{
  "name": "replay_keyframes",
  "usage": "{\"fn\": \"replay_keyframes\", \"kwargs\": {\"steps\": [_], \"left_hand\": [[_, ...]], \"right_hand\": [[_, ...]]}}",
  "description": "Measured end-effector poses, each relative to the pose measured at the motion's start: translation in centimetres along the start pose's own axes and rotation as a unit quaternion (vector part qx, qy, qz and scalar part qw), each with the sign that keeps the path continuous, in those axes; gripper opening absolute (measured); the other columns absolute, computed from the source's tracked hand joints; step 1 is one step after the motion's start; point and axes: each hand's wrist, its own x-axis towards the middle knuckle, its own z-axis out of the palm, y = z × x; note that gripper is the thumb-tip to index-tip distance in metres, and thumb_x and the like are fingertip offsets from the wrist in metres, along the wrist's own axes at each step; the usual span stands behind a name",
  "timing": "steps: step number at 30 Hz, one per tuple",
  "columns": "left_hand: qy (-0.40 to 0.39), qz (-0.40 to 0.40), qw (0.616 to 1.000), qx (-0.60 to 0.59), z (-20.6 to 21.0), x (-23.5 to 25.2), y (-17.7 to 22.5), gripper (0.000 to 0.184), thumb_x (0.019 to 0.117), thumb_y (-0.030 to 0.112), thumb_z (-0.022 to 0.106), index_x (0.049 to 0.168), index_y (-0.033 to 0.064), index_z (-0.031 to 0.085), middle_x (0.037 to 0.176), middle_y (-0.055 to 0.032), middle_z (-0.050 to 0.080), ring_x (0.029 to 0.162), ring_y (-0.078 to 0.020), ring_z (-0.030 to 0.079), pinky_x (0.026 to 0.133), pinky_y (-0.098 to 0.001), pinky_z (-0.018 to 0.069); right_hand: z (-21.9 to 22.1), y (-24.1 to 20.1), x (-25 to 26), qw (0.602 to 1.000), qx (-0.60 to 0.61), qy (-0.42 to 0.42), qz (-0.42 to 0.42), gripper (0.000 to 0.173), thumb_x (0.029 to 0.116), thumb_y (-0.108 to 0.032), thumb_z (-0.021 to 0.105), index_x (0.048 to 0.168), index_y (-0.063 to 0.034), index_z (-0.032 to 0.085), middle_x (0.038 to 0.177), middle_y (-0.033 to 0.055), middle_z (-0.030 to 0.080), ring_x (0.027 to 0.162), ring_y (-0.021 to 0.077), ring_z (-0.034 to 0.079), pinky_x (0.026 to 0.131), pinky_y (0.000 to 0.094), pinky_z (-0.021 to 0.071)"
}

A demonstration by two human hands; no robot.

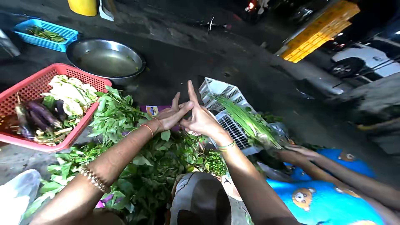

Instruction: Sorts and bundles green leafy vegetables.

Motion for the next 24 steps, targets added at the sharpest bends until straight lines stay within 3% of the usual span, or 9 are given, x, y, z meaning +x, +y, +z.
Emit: {"fn": "replay_keyframes", "kwargs": {"steps": [5, 7, 9, 11, 13, 15, 19, 22, 24], "left_hand": [[0.043, 0.058, 0.991, -0.112, -0.2, 0.7, -1.0, 0.076, 0.1043, 0.067, 0.023, 0.167, 0.0262, 0.007, 0.137, -0.0210, 0.060, 0.083, -0.0240, 0.068, 0.072, -0.0415, 0.0575], [0.058, 0.062, 0.979, -0.187, -0.3, 1.4, -0.8, 0.066, 0.1058, 0.062, 0.028, 0.165, 0.0347, 0.015, 0.121, -0.0108, 0.065, 0.056, -0.0089, 0.052, 0.048, -0.0235, 0.0439], [0.041, 0.051, 0.971, -0.231, -0.5, 0.8, 0.1, 0.057, 0.1075, 0.053, 0.032, 0.162, 0.0398, 0.023, 0.113, -0.0061, 0.064, 0.048, -0.0036, 0.038, 0.042, -0.0175, 0.0331], [0.043, 0.039, 0.968, -0.242, -0.5, 0.7, 0.4, 0.047, 0.1090, 0.045, 0.031, 0.153, 0.0332, 0.041, 0.083, -0.0019, 0.059, 0.044, -0.0035, 0.035, 0.041, -0.0174, 0.0309], [0.047, 0.049, 0.967, -0.244, -0.2, 2.0, -0.3, 0.045, 0.1096, 0.042, 0.028, 0.123, 0.0184, 0.064, 0.062, 0.0034, 0.049, 0.042, -0.0032, 0.034, 0.039, -0.0180, 0.0293], [0.038, 0.041, 0.970, -0.235, 0.0, 2.7, -0.4, 0.053, 0.1113, 0.045, 0.029, 0.100, 0.0122, 0.069, 0.055, 0.0059, 0.045, 0.040, -0.0027, 0.033, 0.038, -0.0178, 0.0284], [0.024, 0.034, 0.975, -0.219, -0.5, 1.8, -0.1, 0.046, 0.1122, 0.045, 0.029, 0.103, 0.0123, 0.061, 0.057, 0.0047, 0.039, 0.041, -0.0033, 0.032, 0.040, -0.0164, 0.0289], [0.040, 0.063, 0.967, -0.242, -0.3, 3.9, -1.8, 0.042, 0.1126, 0.042, 0.030, 0.109, 0.0127, 0.060, 0.062, 0.0045, 0.045, 0.046, -0.0039, 0.040, 0.044, -0.0178, 0.0366], [0.043, 0.053, 0.951, -0.302, -0.4, 4.4, -0.9, 0.041, 0.1139, 0.033, 0.027, 0.112, 0.0080, 0.060, 0.065, 0.0047, 0.048, 0.047, -0.0041, 0.043, 0.045, -0.0189, 0.0404]], "right_hand": [[0.4, 3.6, 0.2, 0.962, 0.271, -0.025, 0.007, 0.067, 0.0929, -0.012, 0.062, 0.154, -0.0201, 0.035, 0.090, 0.0057, 0.068, 0.051, 0.0088, 0.054, 0.044, 0.0226, 0.0450], [1.2, 5.0, -0.5, 0.939, 0.343, 0.029, -0.009, 0.045, 0.0934, -0.013, 0.058, 0.138, -0.0114, 0.050, 0.090, 0.0041, 0.066, 0.053, 0.0081, 0.053, 0.045, 0.0215, 0.0437], [1.9, 5.3, -1.6, 0.923, 0.376, 0.084, -0.018, 0.028, 0.0946, -0.011, 0.056, 0.122, -0.0060, 0.060, 0.083, 0.0026, 0.066, 0.053, 0.0053, 0.052, 0.046, 0.0188, 0.0408], [2.1, 4.6, -2.7, 0.933, 0.327, 0.152, -0.022, 0.020, 0.0935, -0.007, 0.062, 0.112, -0.0032, 0.068, 0.085, 0.0023, 0.067, 0.058, 0.0050, 0.054, 0.051, 0.0197, 0.0442], [2.4, 3.7, -3.6, 0.956, 0.172, 0.232, -0.055, 0.009, 0.0904, -0.007, 0.070, 0.097, -0.0024, 0.073, 0.105, 0.0076, 0.067, 0.077, 0.0103, 0.065, 0.067, 0.0263, 0.0578], [3.5, 3.1, -4.0, 0.952, 0.009, 0.282, -0.115, 0.010, 0.0905, -0.013, 0.069, 0.090, -0.0040, 0.073, 0.112, 0.0118, 0.067, 0.086, 0.0183, 0.068, 0.072, 0.0367, 0.0597], [5.3, 2.1, -4.3, 0.925, -0.125, 0.243, -0.264, 0.023, 0.1036, -0.018, 0.053, 0.099, -0.0082, 0.073, 0.111, 0.0074, 0.073, 0.109, 0.0230, 0.069, 0.089, 0.0413, 0.0571], [4.9, 1.8, -4.4, 0.957, 0.003, 0.208, -0.201, 0.021, 0.1034, -0.016, 0.053, 0.106, -0.0026, 0.069, 0.092, 0.0053, 0.071, 0.085, 0.0169, 0.070, 0.074, 0.0353, 0.0584], [3.6, 2.2, -4.8, 0.933, 0.304, 0.173, -0.087, 0.017, 0.1045, -0.012, 0.049, 0.117, -0.0037, 0.057, 0.087, 0.0015, 0.068, 0.066, 0.0072, 0.060, 0.058, 0.0229, 0.0489]]}}
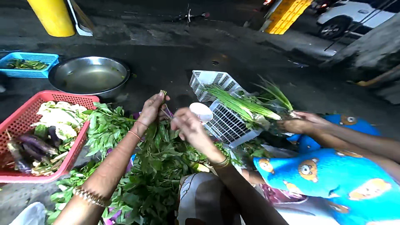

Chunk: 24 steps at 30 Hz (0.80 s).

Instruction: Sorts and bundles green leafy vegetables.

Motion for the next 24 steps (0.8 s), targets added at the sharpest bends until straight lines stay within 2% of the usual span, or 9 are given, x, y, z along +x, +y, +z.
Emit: {"fn": "replay_keyframes", "kwargs": {"steps": [2, 4, 6, 8, 11, 14, 16, 21, 24], "left_hand": [[-0.027, -0.007, 0.997, -0.074, 0.2, -0.1, 1.0, 0.042, 0.1141, 0.031, 0.025, 0.117, 0.0061, 0.060, 0.067, 0.0040, 0.053, 0.048, -0.0038, 0.047, 0.046, -0.0188, 0.0447], [-0.077, -0.008, 0.993, -0.091, 0.8, -0.6, 1.8, 0.040, 0.1103, 0.026, 0.023, 0.117, 0.0078, 0.058, 0.077, 0.0007, 0.062, 0.056, -0.0060, 0.056, 0.052, -0.0207, 0.0503], [-0.114, -0.005, 0.993, -0.040, 1.6, -1.9, 2.5, 0.036, 0.1042, 0.014, 0.029, 0.126, 0.0045, 0.057, 0.090, -0.0030, 0.066, 0.065, -0.0071, 0.059, 0.059, -0.0215, 0.0521], [-0.159, 0.011, 0.987, 0.031, 1.4, -2.5, 2.6, 0.035, 0.1022, 0.004, 0.040, 0.132, 0.0002, 0.057, 0.101, -0.0068, 0.070, 0.072, -0.0082, 0.062, 0.065, -0.0222, 0.0540], [-0.222, 0.019, 0.963, 0.149, 0.2, -2.4, 2.5, 0.032, 0.1012, -0.002, 0.050, 0.132, -0.0013, 0.061, 0.102, -0.0072, 0.072, 0.077, -0.0088, 0.065, 0.071, -0.0225, 0.0555], [-0.237, -0.031, 0.939, 0.247, 0.2, -1.8, 2.6, 0.030, 0.0988, -0.003, 0.059, 0.129, -0.0017, 0.063, 0.096, -0.0056, 0.072, 0.078, -0.0080, 0.066, 0.075, -0.0237, 0.0563], [-0.241, -0.054, 0.919, 0.308, 0.5, -1.8, 2.7, 0.028, 0.0993, 0.000, 0.061, 0.128, -0.0019, 0.064, 0.096, -0.0068, 0.073, 0.078, -0.0081, 0.067, 0.076, -0.0252, 0.0570], [-0.118, -0.009, 0.947, 0.300, 0.5, -1.0, 0.4, 0.028, 0.0944, -0.001, 0.066, 0.122, -0.0009, 0.069, 0.100, -0.0107, 0.072, 0.086, -0.0124, 0.067, 0.084, -0.0332, 0.0561], [0.005, 0.011, 0.995, 0.098, -0.2, -0.7, 0.4, 0.028, 0.1002, 0.001, 0.059, 0.128, -0.0016, 0.065, 0.099, -0.0078, 0.072, 0.080, -0.0103, 0.068, 0.075, -0.0268, 0.0579]], "right_hand": [[-1.9, 0.5, 0.7, 0.933, 0.336, 0.067, 0.109, 0.022, 0.1066, -0.014, 0.035, 0.118, -0.0182, 0.053, 0.091, 0.0006, 0.071, 0.061, 0.0031, 0.060, 0.048, 0.0161, 0.0434], [-3.2, 1.5, 1.3, 0.802, 0.566, 0.112, 0.155, 0.035, 0.1046, -0.028, 0.029, 0.117, -0.0129, 0.058, 0.101, 0.0099, 0.069, 0.056, 0.0077, 0.059, 0.042, 0.0168, 0.0407], [-3.9, 2.3, 1.3, 0.748, 0.639, 0.113, 0.142, 0.043, 0.0995, -0.033, 0.032, 0.121, -0.0044, 0.057, 0.115, 0.0191, 0.069, 0.051, 0.0094, 0.057, 0.039, 0.0179, 0.0397], [-4.5, 2.8, 0.9, 0.774, 0.619, 0.085, 0.104, 0.044, 0.0972, -0.034, 0.035, 0.123, -0.0045, 0.054, 0.122, 0.0200, 0.067, 0.053, 0.0089, 0.058, 0.039, 0.0172, 0.0398], [-4.9, 3.0, 0.2, 0.843, 0.534, 0.027, 0.060, 0.043, 0.0924, -0.032, 0.042, 0.133, -0.0220, 0.052, 0.132, 0.0139, 0.067, 0.077, 0.0179, 0.071, 0.045, 0.0216, 0.0453], [-4.9, 3.7, 0.0, 0.899, 0.436, -0.033, 0.002, 0.085, 0.0909, -0.020, 0.048, 0.158, -0.0392, 0.000, 0.140, 0.0179, 0.060, 0.064, 0.0199, 0.067, 0.040, 0.0235, 0.0453], [-4.6, 3.7, -0.2, 0.933, 0.352, -0.077, -0.018, 0.100, 0.0898, -0.014, 0.055, 0.158, -0.0436, -0.013, 0.142, 0.0140, 0.057, 0.063, 0.0189, 0.066, 0.041, 0.0253, 0.0492], [-1.0, 1.6, -0.3, 0.984, -0.081, -0.102, -0.121, 0.121, 0.0748, -0.016, 0.071, 0.163, -0.0178, -0.012, 0.131, 0.0058, 0.060, 0.085, 0.0131, 0.069, 0.056, 0.0308, 0.0594], [-1.5, 2.5, -0.1, 0.992, 0.090, -0.053, -0.075, 0.110, 0.0838, -0.012, 0.066, 0.163, -0.0266, -0.009, 0.123, 0.0059, 0.065, 0.101, 0.0230, 0.070, 0.066, 0.0366, 0.0640]]}}
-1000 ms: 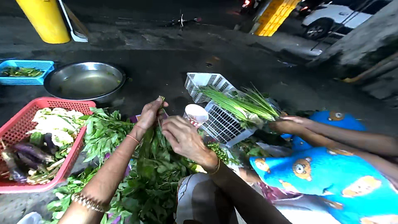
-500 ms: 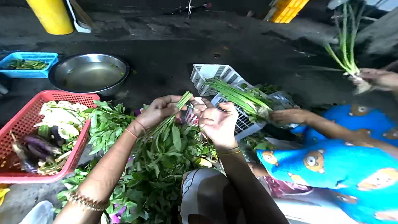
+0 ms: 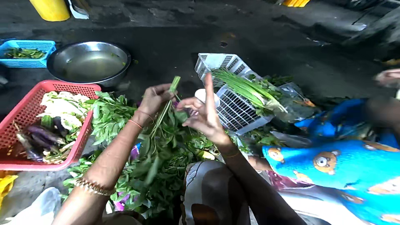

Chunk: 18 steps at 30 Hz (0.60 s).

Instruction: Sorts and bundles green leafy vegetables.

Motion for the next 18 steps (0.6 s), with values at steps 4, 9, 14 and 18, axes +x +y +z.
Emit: {"fn": "replay_keyframes", "kwargs": {"steps": [4, 9, 14, 18], "left_hand": [[-0.012, 0.032, 0.986, -0.162, 0.6, -0.5, 0.2, 0.031, 0.1009, -0.001, 0.055, 0.131, -0.0023, 0.063, 0.100, -0.0113, 0.073, 0.076, -0.0136, 0.068, 0.069, -0.0263, 0.0584], [-0.164, 0.089, 0.982, 0.014, 1.3, -0.8, 0.5, 0.030, 0.0987, 0.001, 0.061, 0.128, -0.0035, 0.065, 0.096, -0.0058, 0.074, 0.081, -0.0091, 0.069, 0.077, -0.0250, 0.0590], [-0.228, 0.084, 0.937, 0.250, 0.3, -0.2, 0.0, 0.026, 0.0986, 0.009, 0.066, 0.123, 0.0041, 0.073, 0.086, -0.0028, 0.074, 0.072, -0.0061, 0.068, 0.072, -0.0247, 0.0577], [-0.172, 0.030, 0.930, 0.323, 1.6, -0.1, -0.6, 0.020, 0.1005, 0.012, 0.064, 0.117, 0.0061, 0.074, 0.090, -0.0073, 0.074, 0.076, -0.0134, 0.070, 0.077, -0.0361, 0.0596]], "right_hand": [[-1.8, 1.9, 0.1, 0.846, 0.496, 0.140, 0.138, 0.040, 0.0980, -0.041, 0.037, 0.123, -0.0181, 0.059, 0.107, 0.0093, 0.068, 0.085, 0.0173, 0.069, 0.057, 0.0255, 0.0544], [-3.5, 1.4, -0.6, 0.834, 0.528, 0.121, 0.102, 0.060, 0.0917, -0.057, 0.046, 0.131, -0.0127, 0.055, 0.127, 0.0143, 0.067, 0.083, 0.0170, 0.071, 0.048, 0.0215, 0.0503], [-4.5, 2.1, -1.6, 0.922, 0.374, 0.082, 0.059, 0.060, 0.0936, -0.039, 0.043, 0.152, -0.0364, 0.029, 0.144, 0.0140, 0.060, 0.061, 0.0165, 0.066, 0.035, 0.0207, 0.0375], [-2.7, 1.6, -1.2, 0.992, 0.123, -0.007, 0.022, 0.114, 0.0820, -0.015, 0.067, 0.159, -0.0352, -0.015, 0.130, 0.0087, 0.063, 0.070, 0.0206, 0.070, 0.041, 0.0307, 0.0544]]}}
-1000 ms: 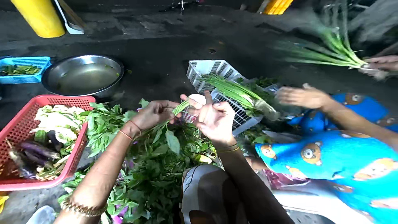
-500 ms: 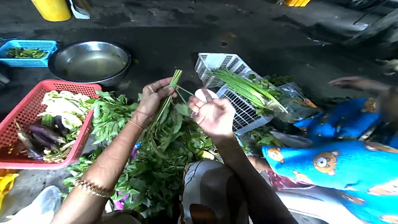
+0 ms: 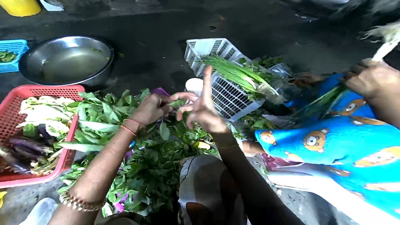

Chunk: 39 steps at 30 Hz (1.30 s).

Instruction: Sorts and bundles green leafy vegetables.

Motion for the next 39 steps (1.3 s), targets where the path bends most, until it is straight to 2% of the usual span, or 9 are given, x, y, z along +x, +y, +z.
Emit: {"fn": "replay_keyframes", "kwargs": {"steps": [4, 7, 10, 18, 23, 25, 29, 35, 39], "left_hand": [[0.196, -0.054, 0.947, -0.248, 0.5, 1.0, -1.5, 0.027, 0.1022, 0.008, 0.059, 0.128, 0.0027, 0.067, 0.102, -0.0056, 0.073, 0.083, -0.0101, 0.068, 0.078, -0.0284, 0.0581], [0.235, -0.037, 0.882, -0.408, 0.9, 0.2, -0.3, 0.029, 0.1048, 0.009, 0.054, 0.131, 0.0057, 0.065, 0.094, -0.0055, 0.072, 0.071, -0.0111, 0.067, 0.064, -0.0249, 0.0574], [0.140, 0.016, 0.904, -0.403, 1.4, -1.1, 1.4, 0.031, 0.1052, 0.009, 0.051, 0.133, 0.0080, 0.064, 0.092, -0.0045, 0.070, 0.070, -0.0098, 0.065, 0.064, -0.0227, 0.0566], [-0.004, 0.063, 0.998, -0.030, 0.0, -1.4, 1.1, 0.025, 0.0991, 0.008, 0.064, 0.122, 0.0042, 0.073, 0.083, -0.0014, 0.073, 0.065, -0.0041, 0.063, 0.063, -0.0202, 0.0535], [-0.030, 0.010, 0.988, 0.149, 1.3, -0.5, -0.7, 0.017, 0.1001, 0.011, 0.061, 0.105, 0.0025, 0.075, 0.090, -0.0134, 0.073, 0.080, -0.0258, 0.071, 0.078, -0.0466, 0.0565], [-0.048, -0.090, 0.968, 0.230, 1.2, -0.8, -3.8, 0.021, 0.1007, 0.009, 0.059, 0.113, 0.0017, 0.074, 0.103, -0.0215, 0.073, 0.095, -0.0379, 0.071, 0.087, -0.0557, 0.0548], [-0.030, -0.365, 0.845, 0.389, -2.7, -3.6, -10.2, 0.029, 0.0985, 0.003, 0.058, 0.125, -0.0099, 0.062, 0.126, -0.0399, 0.058, 0.114, -0.0607, 0.058, 0.089, -0.0745, 0.0463], [0.116, -0.251, 0.786, 0.552, -7.9, -0.9, -13.9, 0.039, 0.0985, -0.003, 0.047, 0.135, 0.0011, 0.059, 0.130, -0.0343, 0.059, 0.127, -0.0594, 0.049, 0.096, -0.0791, 0.0339], [0.103, -0.219, 0.837, 0.490, -4.0, 4.2, -18.3, 0.040, 0.0990, -0.003, 0.051, 0.137, 0.0044, 0.059, 0.133, -0.0351, 0.056, 0.130, -0.0633, 0.044, 0.100, -0.0859, 0.0254]], "right_hand": [[1.8, -0.1, 0.7, 0.995, -0.094, -0.021, 0.005, 0.115, 0.0809, -0.011, 0.068, 0.164, -0.0223, -0.010, 0.130, 0.0103, 0.061, 0.105, 0.0262, 0.069, 0.061, 0.0390, 0.0644], [0.6, 1.5, 0.4, 0.968, 0.213, 0.104, 0.079, 0.058, 0.0986, -0.027, 0.031, 0.157, -0.0313, 0.029, 0.125, 0.0079, 0.068, 0.089, 0.0145, 0.071, 0.047, 0.0230, 0.0501], [-1.1, 1.8, 0.2, 0.845, 0.514, 0.116, 0.092, 0.062, 0.0967, -0.060, 0.036, 0.126, -0.0091, 0.058, 0.121, 0.0102, 0.064, 0.091, 0.0133, 0.070, 0.059, 0.0188, 0.0547], [-2.4, 1.1, -1.7, 0.933, 0.336, 0.106, 0.077, 0.060, 0.0951, -0.054, 0.035, 0.152, -0.0337, 0.031, 0.133, 0.0134, 0.067, 0.046, 0.0071, 0.051, 0.034, 0.0161, 0.0290], [-0.3, 2.3, -1.6, 0.990, 0.117, -0.001, 0.076, 0.111, 0.0871, -0.026, 0.071, 0.159, -0.0396, -0.012, 0.136, 0.0102, 0.062, 0.082, 0.0278, 0.073, 0.041, 0.0341, 0.0568], [0.9, 3.0, -2.3, 0.991, 0.059, -0.053, 0.108, 0.106, 0.0876, -0.023, 0.073, 0.166, -0.0245, 0.001, 0.150, 0.0108, 0.053, 0.117, 0.0316, 0.068, 0.063, 0.0415, 0.0660], [-0.8, 4.2, -3.7, 0.990, 0.032, 0.011, 0.137, 0.047, 0.0999, -0.019, 0.057, 0.147, -0.0115, 0.054, 0.137, 0.0053, 0.065, 0.112, 0.0241, 0.069, 0.073, 0.0400, 0.0659], [-3.6, 9.1, -4.8, 0.953, 0.053, 0.163, 0.250, 0.043, 0.0997, -0.009, 0.043, 0.139, -0.0131, 0.058, 0.129, 0.0082, 0.068, 0.098, 0.0266, 0.074, 0.063, 0.0417, 0.0655], [-5.1, 11.5, -5.0, 0.953, -0.030, 0.162, 0.254, 0.034, 0.1029, -0.017, 0.049, 0.133, -0.0045, 0.061, 0.119, 0.0094, 0.071, 0.095, 0.0244, 0.075, 0.067, 0.0382, 0.0664]]}}
